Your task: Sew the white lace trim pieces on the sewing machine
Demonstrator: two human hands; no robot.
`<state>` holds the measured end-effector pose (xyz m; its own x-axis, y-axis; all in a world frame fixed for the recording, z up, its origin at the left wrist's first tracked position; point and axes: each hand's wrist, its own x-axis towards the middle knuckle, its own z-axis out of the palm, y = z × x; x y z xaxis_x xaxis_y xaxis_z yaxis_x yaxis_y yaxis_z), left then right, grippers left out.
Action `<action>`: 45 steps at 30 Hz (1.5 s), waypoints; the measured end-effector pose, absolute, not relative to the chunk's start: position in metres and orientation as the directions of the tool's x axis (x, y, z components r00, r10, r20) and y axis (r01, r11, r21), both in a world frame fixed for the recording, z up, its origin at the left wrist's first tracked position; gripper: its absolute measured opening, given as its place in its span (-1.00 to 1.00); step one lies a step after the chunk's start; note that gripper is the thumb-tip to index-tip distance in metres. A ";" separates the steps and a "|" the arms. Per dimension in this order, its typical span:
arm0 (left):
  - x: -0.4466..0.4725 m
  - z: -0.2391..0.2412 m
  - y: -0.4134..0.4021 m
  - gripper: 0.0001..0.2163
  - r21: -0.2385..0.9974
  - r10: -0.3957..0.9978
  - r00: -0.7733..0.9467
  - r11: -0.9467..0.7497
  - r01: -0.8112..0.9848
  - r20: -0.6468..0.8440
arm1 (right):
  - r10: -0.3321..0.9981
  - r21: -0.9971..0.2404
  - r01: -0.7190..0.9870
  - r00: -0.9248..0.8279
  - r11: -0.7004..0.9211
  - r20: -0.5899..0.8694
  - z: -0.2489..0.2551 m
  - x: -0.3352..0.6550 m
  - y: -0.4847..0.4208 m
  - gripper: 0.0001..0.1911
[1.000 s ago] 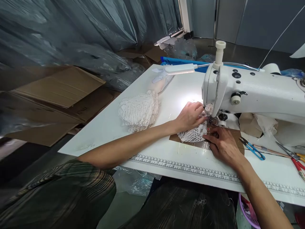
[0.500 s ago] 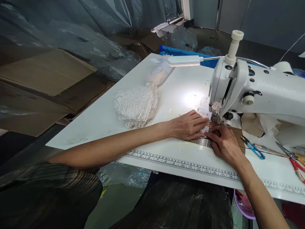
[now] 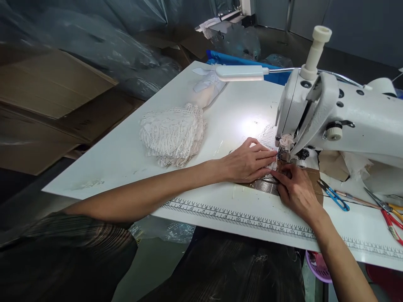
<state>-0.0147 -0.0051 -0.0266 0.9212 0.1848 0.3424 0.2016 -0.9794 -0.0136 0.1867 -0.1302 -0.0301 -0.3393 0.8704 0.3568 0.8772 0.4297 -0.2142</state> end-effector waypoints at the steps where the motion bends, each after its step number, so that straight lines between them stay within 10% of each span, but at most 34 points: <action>1: -0.016 -0.028 -0.005 -0.63 -0.002 0.182 0.918 -0.981 0.196 0.353 | 0.872 -0.214 0.878 -0.337 0.427 0.356 -0.030 0.186 -0.130 -0.60; 45: -0.012 -0.038 0.003 -0.70 0.152 0.225 0.881 -0.972 0.177 0.416 | 0.896 -0.267 0.883 -0.290 0.386 0.336 -0.027 0.185 -0.128 -0.56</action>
